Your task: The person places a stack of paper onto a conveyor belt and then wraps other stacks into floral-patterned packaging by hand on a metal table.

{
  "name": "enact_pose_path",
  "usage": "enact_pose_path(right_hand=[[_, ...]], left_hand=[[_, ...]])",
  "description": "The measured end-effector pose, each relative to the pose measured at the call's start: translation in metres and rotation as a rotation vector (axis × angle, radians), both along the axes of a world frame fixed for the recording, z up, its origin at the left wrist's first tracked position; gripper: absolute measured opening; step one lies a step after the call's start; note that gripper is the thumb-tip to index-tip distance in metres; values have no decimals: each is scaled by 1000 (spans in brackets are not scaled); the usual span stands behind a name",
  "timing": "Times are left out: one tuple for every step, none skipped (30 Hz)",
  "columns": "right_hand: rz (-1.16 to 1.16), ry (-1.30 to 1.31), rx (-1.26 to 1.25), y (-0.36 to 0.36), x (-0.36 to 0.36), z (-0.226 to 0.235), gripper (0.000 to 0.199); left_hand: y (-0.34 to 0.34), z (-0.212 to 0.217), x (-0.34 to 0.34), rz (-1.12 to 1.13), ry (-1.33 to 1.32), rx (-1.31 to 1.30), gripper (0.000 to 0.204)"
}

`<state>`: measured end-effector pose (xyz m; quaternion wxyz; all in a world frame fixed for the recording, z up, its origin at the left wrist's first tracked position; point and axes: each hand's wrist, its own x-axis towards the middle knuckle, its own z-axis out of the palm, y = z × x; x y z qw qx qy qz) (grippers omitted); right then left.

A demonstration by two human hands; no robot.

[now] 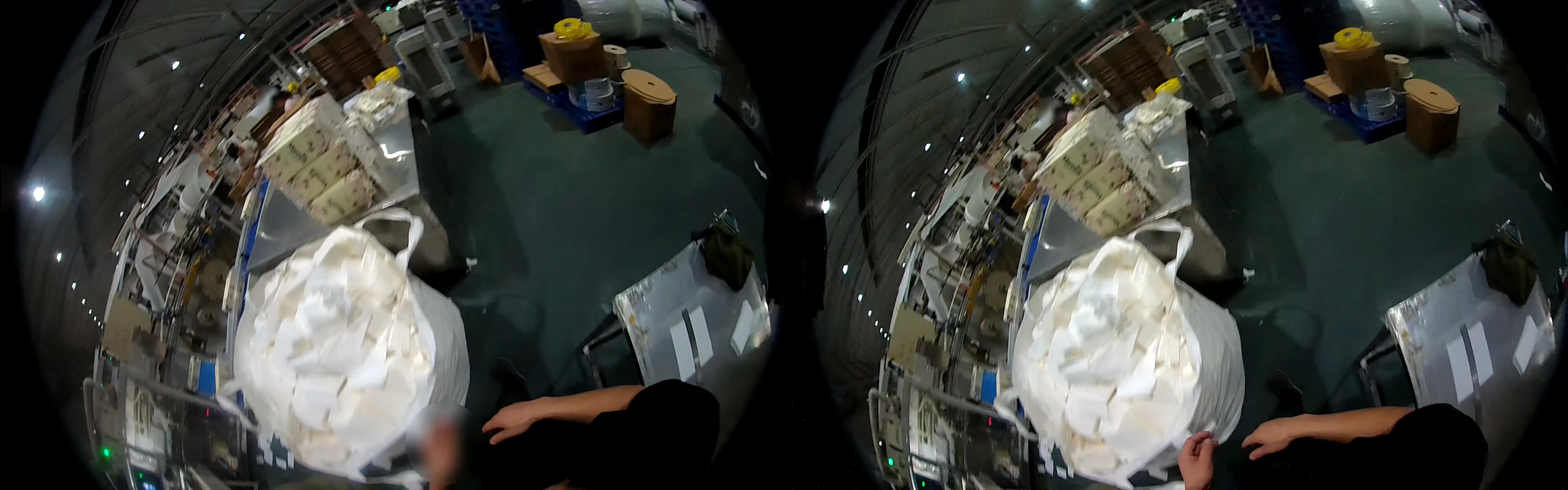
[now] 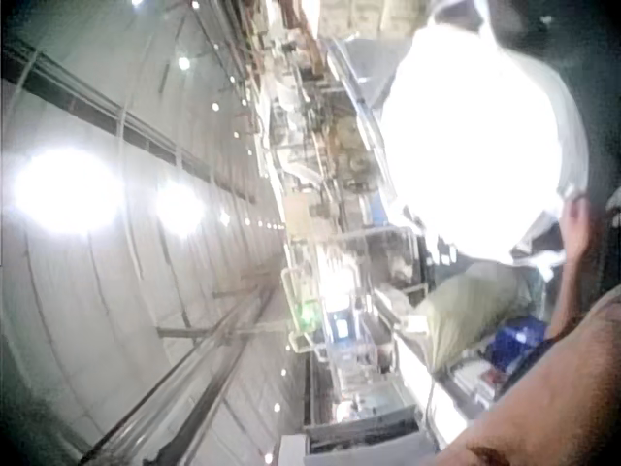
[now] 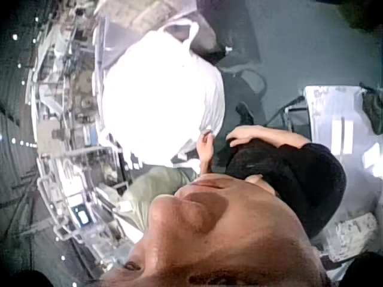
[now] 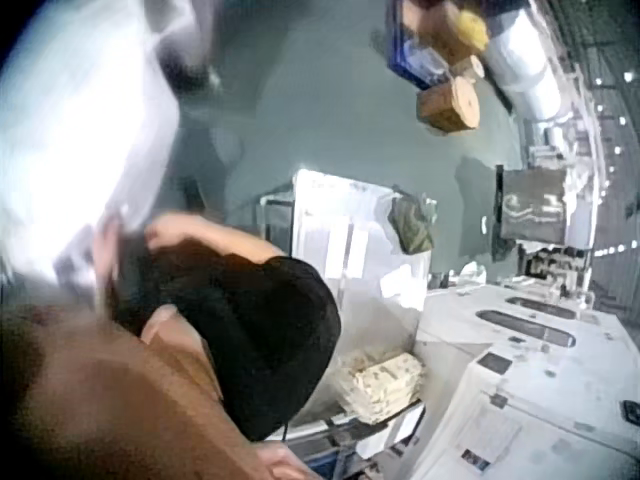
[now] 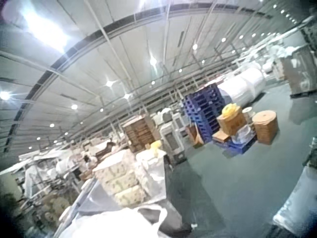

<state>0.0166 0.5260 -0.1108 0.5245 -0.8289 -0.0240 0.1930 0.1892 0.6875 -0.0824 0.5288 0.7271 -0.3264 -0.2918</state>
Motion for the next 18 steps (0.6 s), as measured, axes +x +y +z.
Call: enact_pose_path(right_hand=[[-64, -36, 11, -26, 4, -14, 63], [-103, -4, -87, -62, 3, -32, 60], [-154, 41, -177, -97, 1, -27, 57], [-210, 177, -335, -137, -5, -12, 53], [-210, 318, -479, -166, -7, -3, 49], [-349, 355, -520, -203, -25, -16, 45], [-469, 361, -497, -235, -42, -28, 44], [-617, 414, -403, -267, -53, -20, 47], [-793, 403, -368, -294, -69, -13, 52], [-932, 383, -352, -322, -85, -35, 56], [-1121, 422, -156, -347, -94, -25, 56], [-1293, 328, -142, -369, -109, -34, 55], [-1433, 351, -209, -386, -124, -63, 53], [-1542, 419, -143, -402, -129, -79, 50], [-1550, 438, -191, -421, -138, -95, 50], [-1569, 469, -236, -435, -150, -117, 49], [-1499, 505, -212, -454, -154, -140, 48], [-1452, 543, -202, -478, -157, -156, 47]], left_hand=[[-29, -8, 19, -37, -90, 5, 20], [-59, -16, 39, -70, -182, 11, 20], [-95, -16, 57, -112, -213, -5, 20], [-148, -8, 78, -177, -245, -51, 19], [-185, 5, 97, -191, -254, -71, 19], [-245, 18, 110, -263, -248, -128, 19], [-297, 55, 106, -101, 79, 56, 18], [-335, 52, 127, -144, 36, -10, 19], [-381, 69, 140, -228, -138, -30, 20], [-424, 68, 154, -218, -130, -143, 22], [-460, 77, 173, -221, -191, -73, 22], [-505, 85, 185, -224, -173, -159, 21], [-545, 101, 194, -254, -170, -161, 21], [-580, 92, 220, -234, -191, -276, 21], [-618, 101, 237, -208, -199, -275, 23], [-654, 135, 236, -193, -319, -97, 24], [-682, 123, 268, -110, -491, -253, 26], [-720, 134, 285, -73, -579, -339, 27]])
